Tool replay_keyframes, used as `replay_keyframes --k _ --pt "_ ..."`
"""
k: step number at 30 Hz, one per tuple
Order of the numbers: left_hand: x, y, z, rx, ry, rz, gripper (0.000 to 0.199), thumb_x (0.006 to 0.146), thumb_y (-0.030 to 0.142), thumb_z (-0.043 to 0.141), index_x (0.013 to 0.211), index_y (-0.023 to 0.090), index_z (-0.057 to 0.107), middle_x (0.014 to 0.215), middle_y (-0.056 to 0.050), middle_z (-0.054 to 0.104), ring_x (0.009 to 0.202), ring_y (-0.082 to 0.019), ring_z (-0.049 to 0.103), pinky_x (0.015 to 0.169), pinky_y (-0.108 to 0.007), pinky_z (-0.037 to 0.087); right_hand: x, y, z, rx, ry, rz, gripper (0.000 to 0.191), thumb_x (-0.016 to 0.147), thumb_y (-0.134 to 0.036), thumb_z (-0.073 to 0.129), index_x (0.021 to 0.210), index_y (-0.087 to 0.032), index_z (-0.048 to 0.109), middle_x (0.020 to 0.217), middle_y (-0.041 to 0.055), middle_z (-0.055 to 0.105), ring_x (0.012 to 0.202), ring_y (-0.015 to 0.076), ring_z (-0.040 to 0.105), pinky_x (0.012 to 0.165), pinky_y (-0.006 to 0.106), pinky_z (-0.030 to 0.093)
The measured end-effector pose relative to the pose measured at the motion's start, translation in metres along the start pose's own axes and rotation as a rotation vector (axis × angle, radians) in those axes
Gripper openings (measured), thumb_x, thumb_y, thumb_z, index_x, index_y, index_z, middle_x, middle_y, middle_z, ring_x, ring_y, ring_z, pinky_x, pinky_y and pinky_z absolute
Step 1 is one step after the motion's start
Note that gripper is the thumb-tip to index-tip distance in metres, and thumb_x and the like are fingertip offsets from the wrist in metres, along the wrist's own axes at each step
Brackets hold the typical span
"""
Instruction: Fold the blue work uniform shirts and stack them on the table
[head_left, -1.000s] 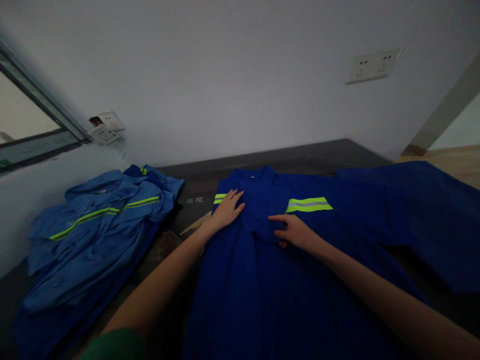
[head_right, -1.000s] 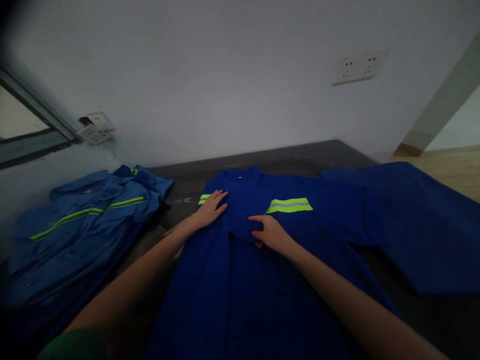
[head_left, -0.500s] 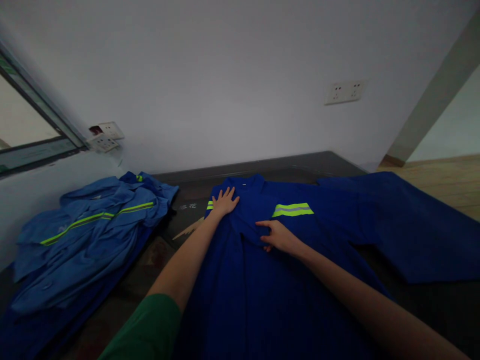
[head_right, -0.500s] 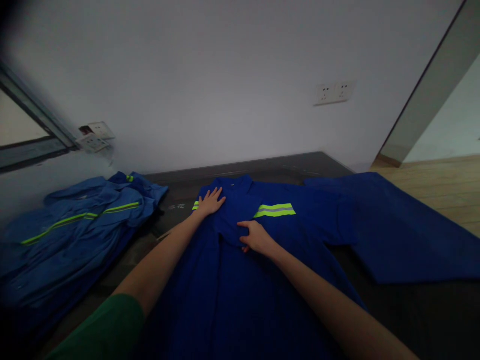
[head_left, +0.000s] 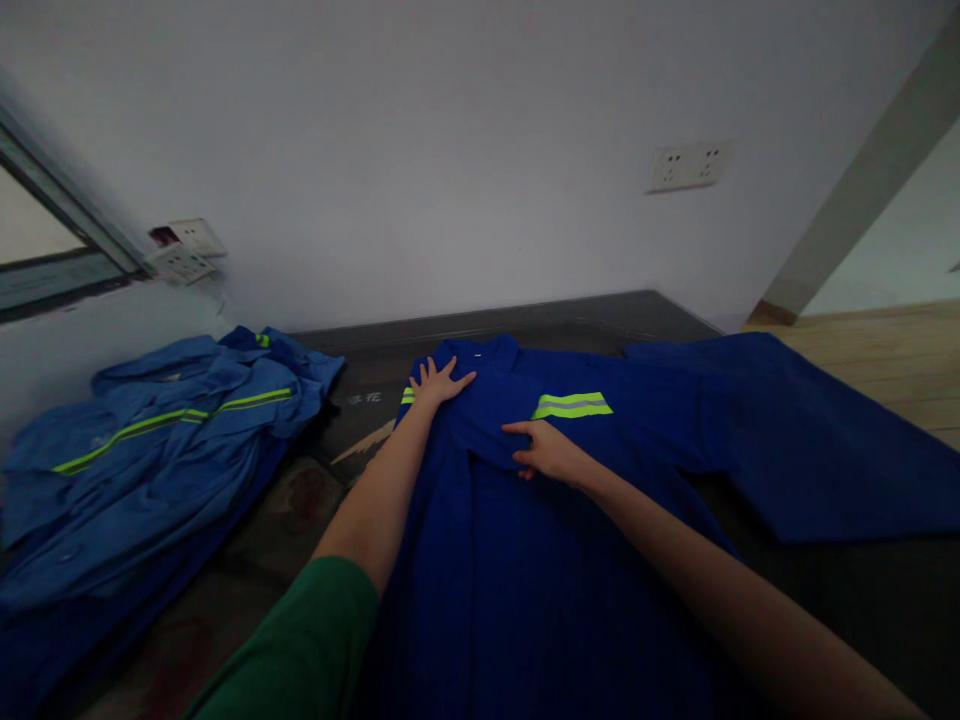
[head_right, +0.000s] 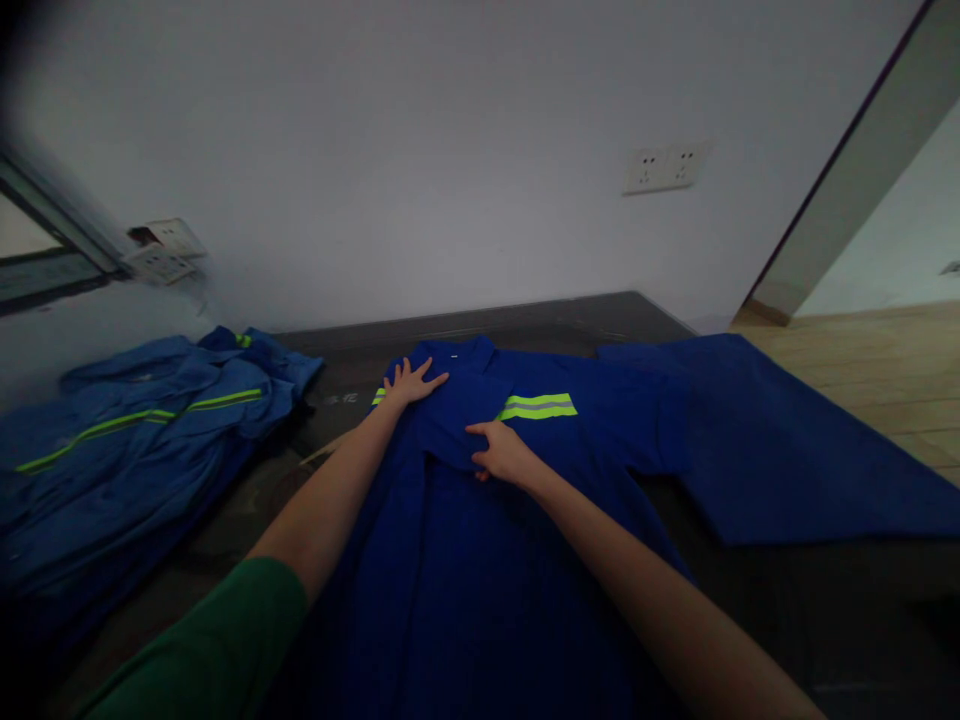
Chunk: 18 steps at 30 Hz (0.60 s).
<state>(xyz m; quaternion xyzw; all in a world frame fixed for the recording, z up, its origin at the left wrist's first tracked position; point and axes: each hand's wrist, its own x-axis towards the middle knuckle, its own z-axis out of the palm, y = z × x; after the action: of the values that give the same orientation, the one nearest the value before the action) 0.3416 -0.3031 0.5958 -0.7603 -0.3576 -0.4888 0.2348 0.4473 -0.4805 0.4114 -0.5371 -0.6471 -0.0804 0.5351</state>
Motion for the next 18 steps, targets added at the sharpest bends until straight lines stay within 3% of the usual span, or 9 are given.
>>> replay_keyframes --k 3,8,11,14,16,18 --pt "-0.001 0.000 0.001 -0.010 0.013 -0.007 0.091 0.070 0.087 0.030 0.147 0.040 0.025 0.159 -0.005 0.011 0.144 -0.040 0.007 0.110 -0.065 0.010 -0.001 -0.001 -0.001 -0.011 0.017 -0.012 0.059 0.084 -0.001 0.054 0.141 -0.011 0.043 0.077 0.0082 0.071 0.056 0.0120 0.065 0.054 0.019 0.051" --pt "-0.006 0.000 0.010 -0.077 0.197 0.023 0.081 0.077 0.080 0.034 0.145 0.036 0.035 0.156 -0.009 0.024 0.143 -0.039 0.017 0.110 -0.064 0.012 -0.002 -0.002 0.005 -0.042 0.029 -0.003 0.059 0.083 0.000 0.053 0.141 -0.010 0.044 0.082 0.0096 0.072 0.056 0.0117 0.065 0.054 0.019 0.051" --pt "-0.007 -0.002 0.008 -0.172 0.341 0.042 0.059 0.091 0.058 0.032 0.139 0.027 0.046 0.149 -0.013 0.038 0.138 -0.035 0.032 0.109 -0.062 0.023 -0.003 0.001 0.007 -0.093 0.017 0.001 0.061 0.082 0.000 0.054 0.141 -0.010 0.043 0.078 0.0079 0.071 0.052 0.0109 0.064 0.051 0.018 0.050" --pt "-0.011 -0.011 -0.001 -0.196 0.418 0.115 0.046 0.095 0.024 0.026 0.132 0.018 0.052 0.140 -0.012 0.049 0.131 -0.023 0.043 0.111 -0.045 0.033 0.001 0.005 -0.006 -0.134 0.033 -0.020 0.052 0.084 -0.008 0.058 0.135 -0.013 0.050 0.067 0.0023 0.067 0.043 0.0095 0.058 0.046 0.018 0.046" --pt "-0.019 -0.020 -0.005 -0.171 0.401 0.186 0.046 0.090 0.012 0.030 0.127 0.016 0.057 0.135 -0.009 0.054 0.127 -0.018 0.048 0.110 -0.035 0.035 0.009 0.008 -0.024 -0.130 0.142 -0.035 0.035 0.085 -0.015 0.059 0.120 -0.014 0.061 0.063 0.0007 0.065 0.041 0.0092 0.055 0.046 0.019 0.045" --pt "-0.028 -0.029 -0.005 -0.133 0.361 0.234 0.044 0.087 0.011 0.037 0.126 0.016 0.058 0.134 -0.009 0.056 0.127 -0.019 0.048 0.111 -0.034 0.034 0.023 0.010 -0.043 -0.083 0.325 -0.008 0.022 0.083 -0.016 0.062 0.105 -0.013 0.065 0.063 0.0008 0.063 0.043 0.0098 0.056 0.051 0.021 0.047"
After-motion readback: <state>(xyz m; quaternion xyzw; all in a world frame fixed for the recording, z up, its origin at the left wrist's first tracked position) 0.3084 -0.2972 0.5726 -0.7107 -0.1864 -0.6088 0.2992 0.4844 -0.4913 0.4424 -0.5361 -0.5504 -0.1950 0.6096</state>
